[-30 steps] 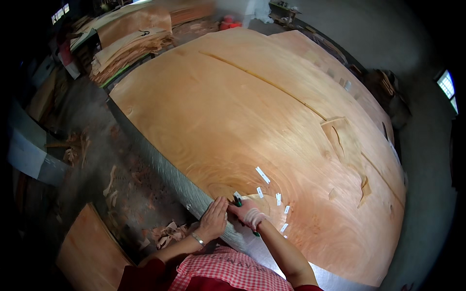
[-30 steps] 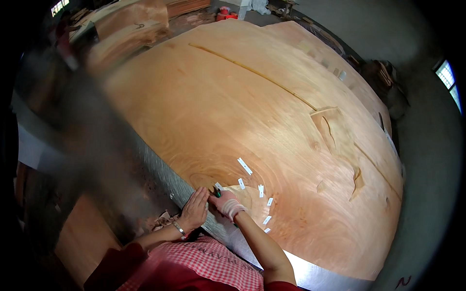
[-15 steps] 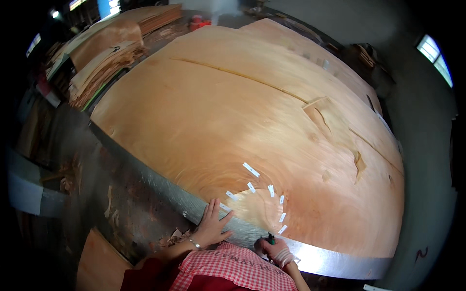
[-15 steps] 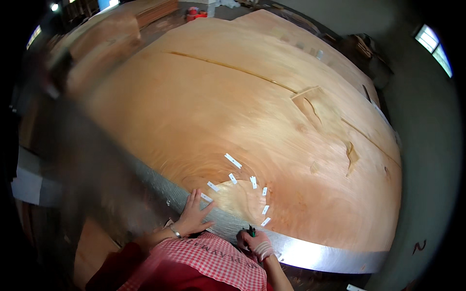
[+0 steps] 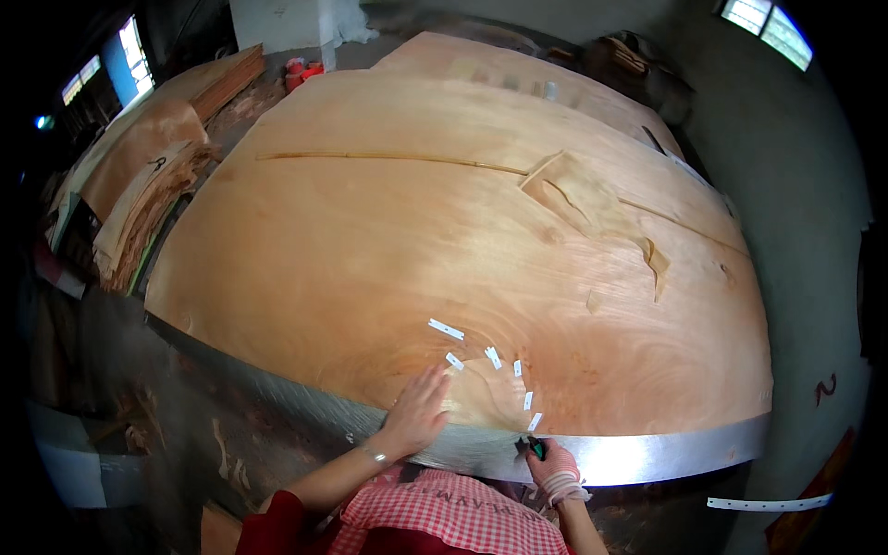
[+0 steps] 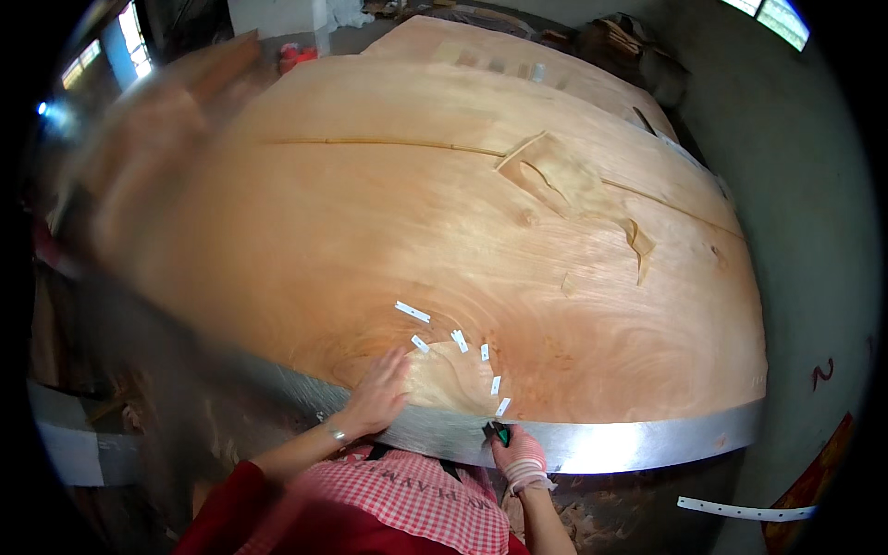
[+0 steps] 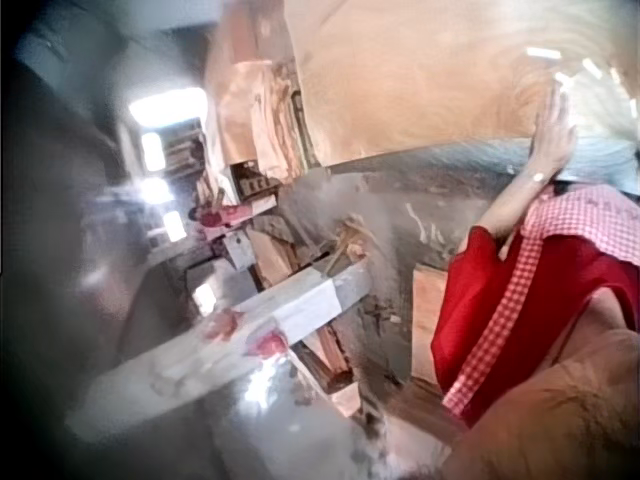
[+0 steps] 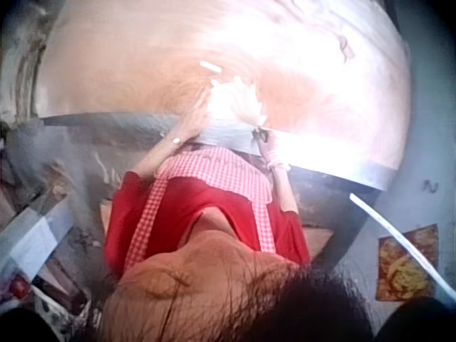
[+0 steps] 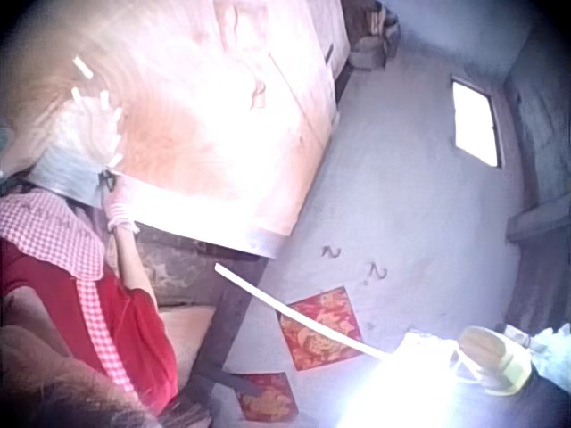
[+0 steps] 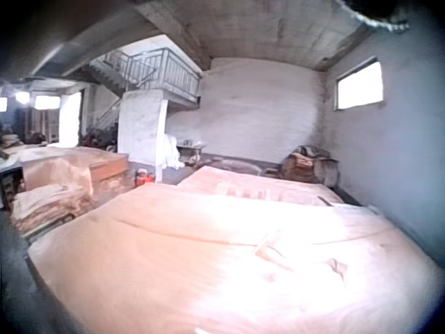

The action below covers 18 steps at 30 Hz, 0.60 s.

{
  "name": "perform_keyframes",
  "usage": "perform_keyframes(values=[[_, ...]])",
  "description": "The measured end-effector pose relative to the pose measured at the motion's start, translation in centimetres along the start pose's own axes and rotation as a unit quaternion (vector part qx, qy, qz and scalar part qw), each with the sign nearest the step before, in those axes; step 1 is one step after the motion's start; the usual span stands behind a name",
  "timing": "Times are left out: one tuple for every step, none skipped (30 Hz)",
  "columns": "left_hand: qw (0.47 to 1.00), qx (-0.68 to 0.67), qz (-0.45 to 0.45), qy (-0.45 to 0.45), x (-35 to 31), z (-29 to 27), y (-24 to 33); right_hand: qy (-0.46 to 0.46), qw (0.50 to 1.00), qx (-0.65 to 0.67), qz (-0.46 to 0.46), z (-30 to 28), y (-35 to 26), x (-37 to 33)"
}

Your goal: The person uses a small cutter to trim wood veneer, applies adhesive from a bottle, and peels away waste material from a large wood panel.

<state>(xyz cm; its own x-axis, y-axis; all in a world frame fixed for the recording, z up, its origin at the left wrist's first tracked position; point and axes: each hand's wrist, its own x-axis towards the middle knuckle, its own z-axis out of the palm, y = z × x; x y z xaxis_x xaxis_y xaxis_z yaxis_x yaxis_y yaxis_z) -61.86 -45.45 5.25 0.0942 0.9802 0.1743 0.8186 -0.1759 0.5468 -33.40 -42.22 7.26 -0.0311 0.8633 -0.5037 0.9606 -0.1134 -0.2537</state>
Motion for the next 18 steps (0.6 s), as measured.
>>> perform_keyframes(values=[[0.999,0.016,0.016,-0.026,1.4,0.7,0.0,-0.01,1.0,0.001,-0.001,0.0,-0.4,-0.2],[0.999,0.035,0.024,-0.024,1.8,1.6,-0.9,-0.024,0.999,-0.027,-0.009,-0.3,-0.9,-0.6],[0.998,0.054,0.032,-0.021,2.2,2.7,-2.1,-0.02,1.0,-0.018,-0.003,-0.3,-1.1,-0.9],[0.997,0.069,0.041,-0.023,2.7,3.0,-2.2,-0.019,1.0,-0.009,0.009,-0.1,-0.6,-1.4],[0.997,0.06,0.038,-0.028,2.8,3.3,-2.2,-0.017,1.0,-0.001,0.021,0.1,0.0,-1.8],[0.998,0.053,0.034,-0.032,3.0,3.5,-2.3,-0.02,0.999,0.025,0.036,0.6,1.0,-1.6],[0.998,0.049,0.031,-0.036,3.3,3.2,-2.2,-0.024,0.998,0.016,0.05,0.3,1.5,-1.7],[0.997,0.044,0.029,-0.047,3.4,3.4,-2.7,-0.029,0.998,0.006,0.063,-0.1,1.9,-1.7],[0.997,0.04,0.026,-0.058,3.3,3.7,-3.5,-0.033,0.997,-0.003,0.075,-0.3,2.1,-1.7],[0.997,0.035,0.028,-0.07,3.4,3.6,-4.2,-0.027,0.996,-0.025,0.085,-0.7,2.3,-1.6],[0.997,-0.066,-0.004,-0.037,3.2,2.9,-4.4,-0.012,0.995,-0.029,0.092,-0.9,2.8,-1.3],[0.985,-0.167,-0.038,-0.007,2.3,1.8,-4.6,0.003,0.995,-0.033,0.098,-1.0,3.4,-0.9],[0.961,-0.268,-0.073,0.019,1.2,1.0,-5.0,0.016,0.993,-0.037,0.107,-0.9,3.9,-0.5],[0.927,-0.345,-0.146,0.003,-0.6,0.6,-5.5,0.034,0.992,-0.048,0.109,-0.9,4.0,0.0],[0.882,-0.417,-0.221,-0.011,-2.7,0.2,-6.2,0.035,0.992,-0.042,0.114,-1.1,3.9,0.5],[0.826,-0.463,-0.311,-0.08,-5.4,0.1,-7.6,0.036,0.992,-0.035,0.116,-1.3,3.8,1.1],[0.754,-0.502,-0.397,-0.144,-6.8,-0.6,-8.0,0.038,0.992,-0.031,0.115,-1.4,3.7,1.5],[0.701,-0.546,-0.437,-0.137,-7.6,-0.7,-8.0,0.057,0.991,-0.023,0.117,-1.4,3.8,1.6]])
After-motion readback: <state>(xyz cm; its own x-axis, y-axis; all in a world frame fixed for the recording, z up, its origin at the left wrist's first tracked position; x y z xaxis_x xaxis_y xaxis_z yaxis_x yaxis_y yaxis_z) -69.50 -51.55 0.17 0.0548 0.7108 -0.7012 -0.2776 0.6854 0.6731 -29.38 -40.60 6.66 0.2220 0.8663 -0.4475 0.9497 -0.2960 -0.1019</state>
